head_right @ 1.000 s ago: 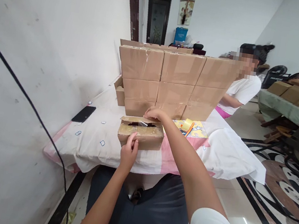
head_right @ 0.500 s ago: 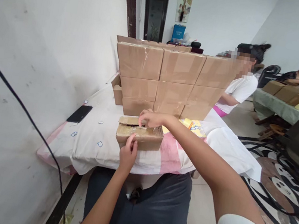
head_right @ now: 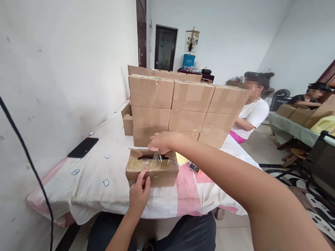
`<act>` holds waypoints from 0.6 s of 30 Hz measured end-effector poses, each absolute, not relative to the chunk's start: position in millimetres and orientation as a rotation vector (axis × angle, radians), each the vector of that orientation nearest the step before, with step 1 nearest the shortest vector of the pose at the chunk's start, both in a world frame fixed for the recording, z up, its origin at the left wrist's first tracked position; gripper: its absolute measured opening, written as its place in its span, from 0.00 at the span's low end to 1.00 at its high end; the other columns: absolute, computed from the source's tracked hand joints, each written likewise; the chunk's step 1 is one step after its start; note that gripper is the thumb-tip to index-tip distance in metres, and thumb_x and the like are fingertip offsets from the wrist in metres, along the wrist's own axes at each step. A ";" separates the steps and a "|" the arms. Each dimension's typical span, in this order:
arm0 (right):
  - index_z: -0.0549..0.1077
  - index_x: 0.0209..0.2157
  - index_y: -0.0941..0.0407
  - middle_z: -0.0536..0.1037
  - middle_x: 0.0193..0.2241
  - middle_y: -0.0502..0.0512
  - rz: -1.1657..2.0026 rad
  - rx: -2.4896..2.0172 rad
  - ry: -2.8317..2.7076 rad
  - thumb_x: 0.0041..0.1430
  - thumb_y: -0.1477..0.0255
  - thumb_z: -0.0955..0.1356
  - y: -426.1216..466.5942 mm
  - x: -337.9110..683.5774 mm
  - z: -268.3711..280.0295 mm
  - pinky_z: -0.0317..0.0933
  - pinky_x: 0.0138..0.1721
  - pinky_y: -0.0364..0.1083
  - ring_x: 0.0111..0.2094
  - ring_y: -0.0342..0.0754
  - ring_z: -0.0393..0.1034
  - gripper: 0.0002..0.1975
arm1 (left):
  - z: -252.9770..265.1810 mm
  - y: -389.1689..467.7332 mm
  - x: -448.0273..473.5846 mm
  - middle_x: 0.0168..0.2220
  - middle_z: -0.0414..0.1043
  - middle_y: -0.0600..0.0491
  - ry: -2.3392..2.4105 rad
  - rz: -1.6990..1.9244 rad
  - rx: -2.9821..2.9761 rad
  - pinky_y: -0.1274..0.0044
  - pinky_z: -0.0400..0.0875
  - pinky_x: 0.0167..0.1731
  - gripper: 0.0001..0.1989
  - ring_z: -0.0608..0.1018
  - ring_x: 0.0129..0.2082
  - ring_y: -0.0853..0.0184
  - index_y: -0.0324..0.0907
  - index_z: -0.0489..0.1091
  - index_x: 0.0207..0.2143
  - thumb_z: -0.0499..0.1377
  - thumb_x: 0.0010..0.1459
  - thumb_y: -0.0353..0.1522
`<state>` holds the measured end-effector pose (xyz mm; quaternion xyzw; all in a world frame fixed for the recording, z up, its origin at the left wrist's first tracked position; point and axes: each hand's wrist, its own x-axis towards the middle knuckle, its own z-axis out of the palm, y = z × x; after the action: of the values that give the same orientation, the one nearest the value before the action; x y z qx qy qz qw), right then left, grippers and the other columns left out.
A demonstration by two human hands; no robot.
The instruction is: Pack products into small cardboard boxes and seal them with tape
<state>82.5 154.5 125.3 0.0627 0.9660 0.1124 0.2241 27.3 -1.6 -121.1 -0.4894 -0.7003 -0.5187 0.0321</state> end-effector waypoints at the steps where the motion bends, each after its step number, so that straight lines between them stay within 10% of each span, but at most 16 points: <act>1: 0.74 0.39 0.52 0.73 0.44 0.56 0.305 0.197 2.631 0.51 0.80 0.69 154.7 79.6 127.3 0.55 0.31 0.47 0.44 0.56 0.66 0.14 | -120.7 -0.6 27.2 0.30 0.82 0.49 -2.142 -1.608 -1.500 0.77 0.68 0.23 0.18 0.80 0.22 0.64 0.40 0.72 0.56 0.51 0.68 0.33; 9: 0.76 0.27 0.53 0.76 0.29 0.51 0.281 0.345 2.474 0.36 0.84 0.73 140.7 42.7 131.1 0.63 0.37 0.51 0.38 0.55 0.70 0.14 | -116.9 1.8 25.9 0.27 0.81 0.52 -2.096 -1.620 -1.473 0.79 0.69 0.24 0.17 0.81 0.23 0.65 0.41 0.73 0.53 0.53 0.66 0.32; 18: 0.74 0.24 0.56 0.71 0.22 0.46 0.146 0.243 2.413 0.41 0.79 0.73 118.8 53.7 144.2 0.59 0.30 0.45 0.29 0.48 0.68 0.06 | -124.3 -16.1 11.2 0.22 0.78 0.57 -1.973 -1.388 -1.501 0.80 0.64 0.19 0.14 0.78 0.18 0.68 0.43 0.75 0.51 0.56 0.64 0.31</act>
<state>53.7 118.8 144.2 0.0938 0.9310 0.0562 0.3483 11.2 -16.1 -124.3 -0.5225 -0.6865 -0.4830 0.1497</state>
